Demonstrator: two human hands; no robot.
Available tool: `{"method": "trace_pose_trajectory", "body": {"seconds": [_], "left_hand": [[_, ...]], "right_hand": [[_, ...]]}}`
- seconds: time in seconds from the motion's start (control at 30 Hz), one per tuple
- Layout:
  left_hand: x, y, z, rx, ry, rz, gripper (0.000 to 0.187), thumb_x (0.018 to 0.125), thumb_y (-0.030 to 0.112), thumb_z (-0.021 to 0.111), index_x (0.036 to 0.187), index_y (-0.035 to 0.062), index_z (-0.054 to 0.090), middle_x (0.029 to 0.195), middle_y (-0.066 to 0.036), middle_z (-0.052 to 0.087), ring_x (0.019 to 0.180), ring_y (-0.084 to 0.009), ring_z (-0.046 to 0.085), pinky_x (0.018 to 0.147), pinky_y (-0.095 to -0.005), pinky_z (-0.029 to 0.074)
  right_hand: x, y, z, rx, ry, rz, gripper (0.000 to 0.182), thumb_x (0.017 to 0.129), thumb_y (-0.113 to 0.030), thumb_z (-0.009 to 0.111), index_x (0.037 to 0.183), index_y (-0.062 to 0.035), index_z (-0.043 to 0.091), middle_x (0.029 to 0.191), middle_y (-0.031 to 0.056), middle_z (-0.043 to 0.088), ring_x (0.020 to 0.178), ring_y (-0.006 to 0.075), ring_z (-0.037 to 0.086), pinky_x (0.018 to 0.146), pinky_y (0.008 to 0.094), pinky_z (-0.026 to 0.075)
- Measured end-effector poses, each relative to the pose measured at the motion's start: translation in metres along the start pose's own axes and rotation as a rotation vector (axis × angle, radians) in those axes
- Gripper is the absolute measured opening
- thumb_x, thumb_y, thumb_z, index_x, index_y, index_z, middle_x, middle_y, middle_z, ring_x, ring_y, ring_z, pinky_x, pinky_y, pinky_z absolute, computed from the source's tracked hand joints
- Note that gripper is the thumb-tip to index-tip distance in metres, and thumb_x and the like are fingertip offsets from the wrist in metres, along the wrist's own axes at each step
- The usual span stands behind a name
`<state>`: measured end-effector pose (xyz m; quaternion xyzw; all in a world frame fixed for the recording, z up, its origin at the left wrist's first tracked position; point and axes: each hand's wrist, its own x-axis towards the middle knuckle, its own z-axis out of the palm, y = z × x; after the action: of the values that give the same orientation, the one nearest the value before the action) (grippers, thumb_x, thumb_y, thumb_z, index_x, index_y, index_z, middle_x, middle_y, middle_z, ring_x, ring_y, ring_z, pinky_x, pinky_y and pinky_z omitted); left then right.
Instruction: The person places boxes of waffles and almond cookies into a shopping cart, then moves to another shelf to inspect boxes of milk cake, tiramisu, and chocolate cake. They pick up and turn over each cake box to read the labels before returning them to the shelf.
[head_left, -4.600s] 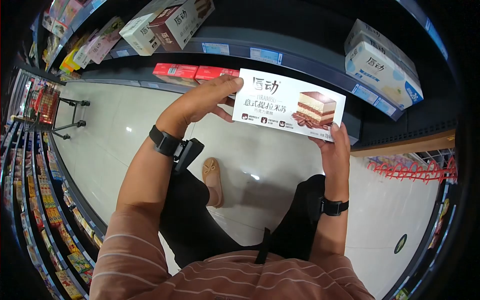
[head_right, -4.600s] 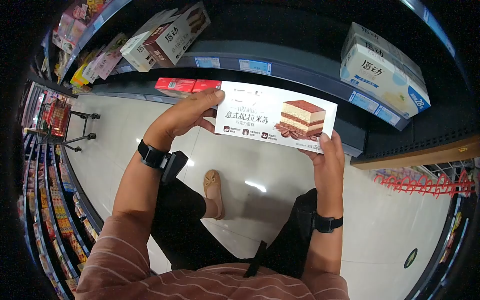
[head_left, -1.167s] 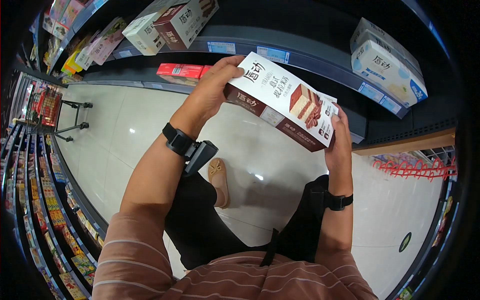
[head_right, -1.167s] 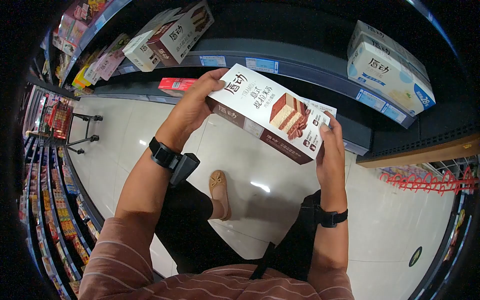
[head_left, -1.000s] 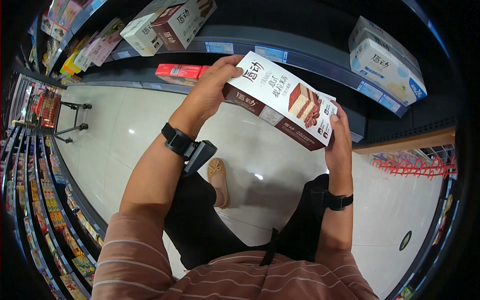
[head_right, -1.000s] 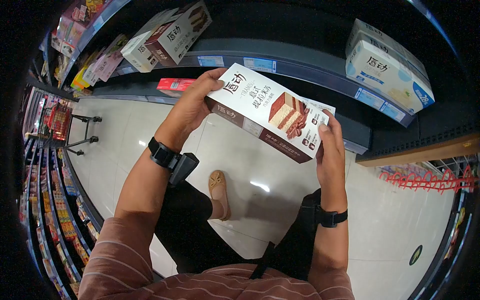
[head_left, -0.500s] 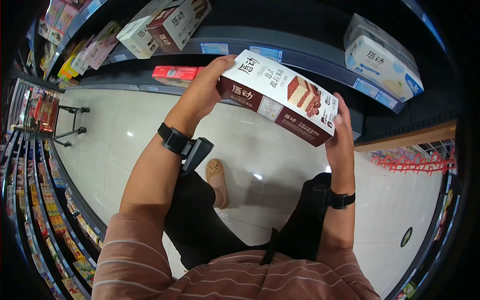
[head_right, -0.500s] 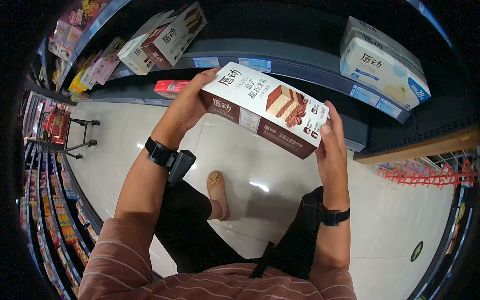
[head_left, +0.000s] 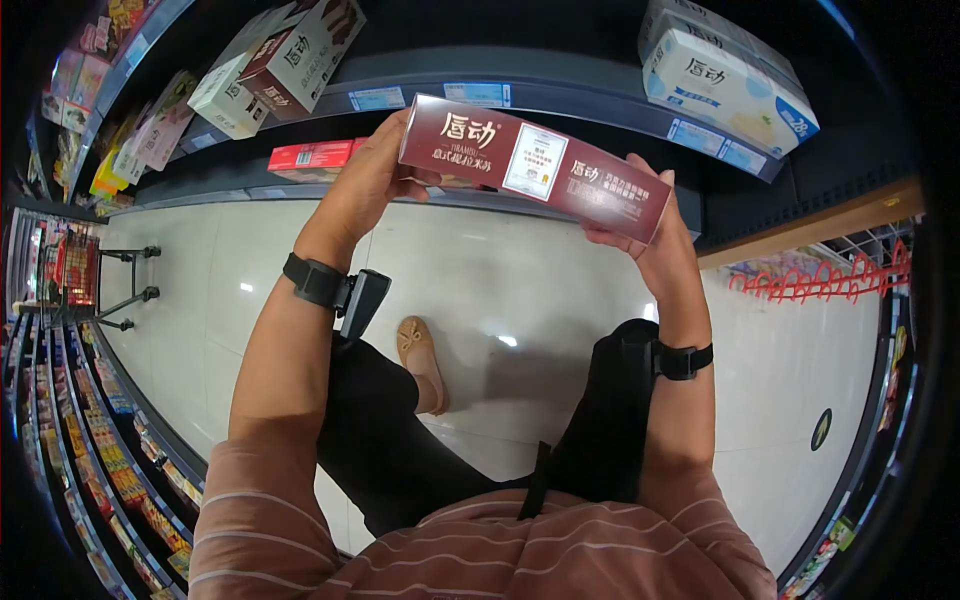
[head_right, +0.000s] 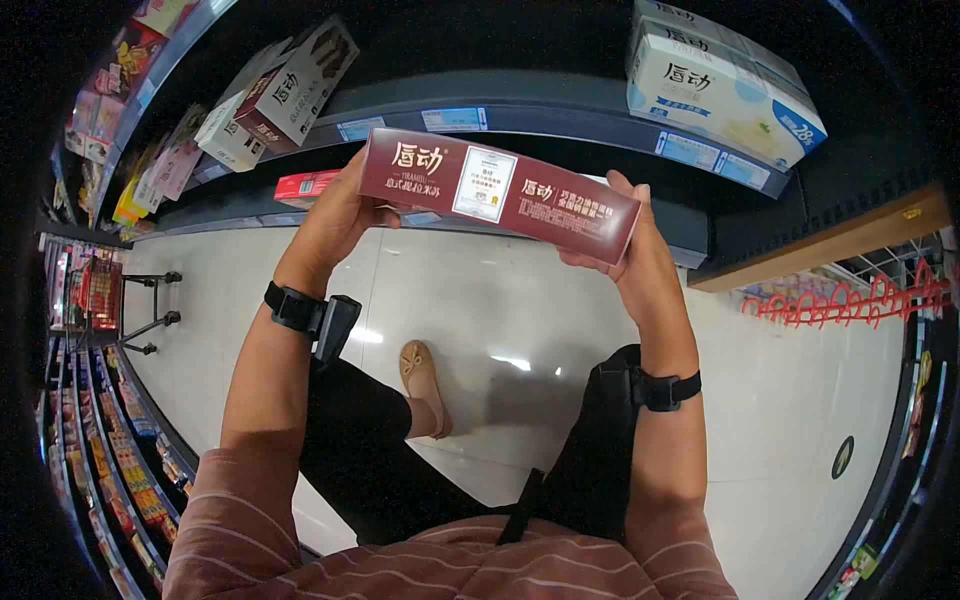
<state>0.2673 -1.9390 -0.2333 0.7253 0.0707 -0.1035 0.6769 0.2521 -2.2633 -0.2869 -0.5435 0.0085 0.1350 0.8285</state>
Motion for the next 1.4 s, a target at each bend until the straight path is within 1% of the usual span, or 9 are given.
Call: {"method": "trace_pose_trajectory", "body": {"seconds": [0.2,0.43,0.73,0.83,0.93,1.03,1.17,1.3,1.4], "left_hand": [[0.009,-0.008,-0.002,0.014,-0.002,-0.047,0.054,0.102,0.051,0.043,0.136,0.0111,0.053,0.101,-0.005,0.059,0.074,-0.0104,0.057,0.068,-0.0274,0.054],[0.012,-0.010,-0.003,0.045,0.086,-0.130,0.054,0.103,0.053,0.039,0.108,0.0037,0.062,0.080,-0.005,0.059,0.061,-0.0112,0.052,0.059,-0.0304,0.052],[0.013,-0.008,-0.004,0.107,0.084,-0.186,0.057,0.102,0.056,0.041,0.111,0.0030,0.060,0.080,-0.007,0.060,0.059,-0.0126,0.051,0.057,-0.0314,0.052],[0.015,-0.008,-0.007,0.065,0.117,-0.126,0.059,0.101,0.058,0.040,0.115,0.0042,0.059,0.087,-0.007,0.063,0.067,-0.0142,0.056,0.060,-0.0311,0.052],[0.013,0.003,-0.001,-0.002,0.160,0.043,0.067,0.103,0.063,0.034,0.133,0.0075,0.054,0.115,-0.009,0.066,0.092,-0.0186,0.063,0.064,-0.0301,0.050],[0.015,0.018,-0.007,0.046,0.056,0.124,0.077,0.102,0.067,0.031,0.139,0.0025,0.048,0.123,-0.014,0.063,0.103,-0.0217,0.064,0.073,-0.0318,0.055],[0.038,0.011,-0.015,-0.027,0.038,0.206,0.071,0.101,0.059,0.046,0.142,0.0003,0.046,0.130,-0.015,0.059,0.112,-0.0228,0.062,0.086,-0.0356,0.055],[0.062,0.035,-0.010,0.207,0.094,0.315,0.065,0.099,0.049,0.057,0.144,0.0030,0.046,0.131,-0.011,0.060,0.118,-0.0200,0.057,0.100,-0.0364,0.047],[0.081,0.040,-0.010,0.276,0.101,0.479,0.064,0.099,0.050,0.058,0.142,0.0042,0.050,0.128,-0.010,0.062,0.116,-0.0187,0.057,0.099,-0.0336,0.045]], "right_hand": [[0.004,0.002,-0.015,-0.048,-0.083,0.061,0.078,0.104,-0.061,0.025,0.140,0.0066,0.042,0.116,0.0272,0.064,0.089,0.0330,0.073,0.077,0.0392,0.063],[0.003,-0.001,-0.013,-0.083,-0.118,0.079,0.079,0.102,-0.064,0.034,0.133,0.0074,0.047,0.109,0.0267,0.066,0.082,0.0301,0.073,0.061,0.0343,0.059],[0.007,-0.009,-0.012,-0.113,-0.131,0.104,0.073,0.101,-0.063,0.039,0.129,0.0025,0.052,0.103,0.0212,0.068,0.074,0.0244,0.071,0.053,0.0294,0.054],[0.010,-0.012,-0.006,-0.114,-0.124,0.106,0.071,0.101,-0.063,0.039,0.128,0.0007,0.053,0.102,0.0201,0.067,0.071,0.0228,0.070,0.053,0.0290,0.054],[0.020,-0.020,-0.003,-0.123,-0.122,0.039,0.070,0.101,-0.063,0.039,0.130,-0.0005,0.051,0.101,0.0194,0.066,0.069,0.0212,0.069,0.052,0.0284,0.054],[0.030,-0.033,0.001,-0.143,-0.149,0.016,0.071,0.102,-0.062,0.040,0.138,-0.0012,0.046,0.102,0.0188,0.065,0.073,0.0207,0.069,0.055,0.0279,0.054],[0.044,-0.054,0.012,-0.198,-0.165,-0.054,0.074,0.102,-0.061,0.040,0.145,-0.0012,0.039,0.109,0.0190,0.063,0.077,0.0211,0.069,0.059,0.0275,0.055],[0.063,-0.068,0.028,-0.257,-0.056,-0.227,0.069,0.105,-0.052,0.038,0.150,0.0012,0.032,0.118,0.0220,0.061,0.080,0.0230,0.071,0.061,0.0281,0.058],[0.075,-0.066,0.026,-0.340,-0.013,-0.244,0.068,0.106,-0.049,0.037,0.154,-0.0014,0.029,0.117,0.0234,0.062,0.082,0.0236,0.072,0.062,0.0289,0.059]]}}
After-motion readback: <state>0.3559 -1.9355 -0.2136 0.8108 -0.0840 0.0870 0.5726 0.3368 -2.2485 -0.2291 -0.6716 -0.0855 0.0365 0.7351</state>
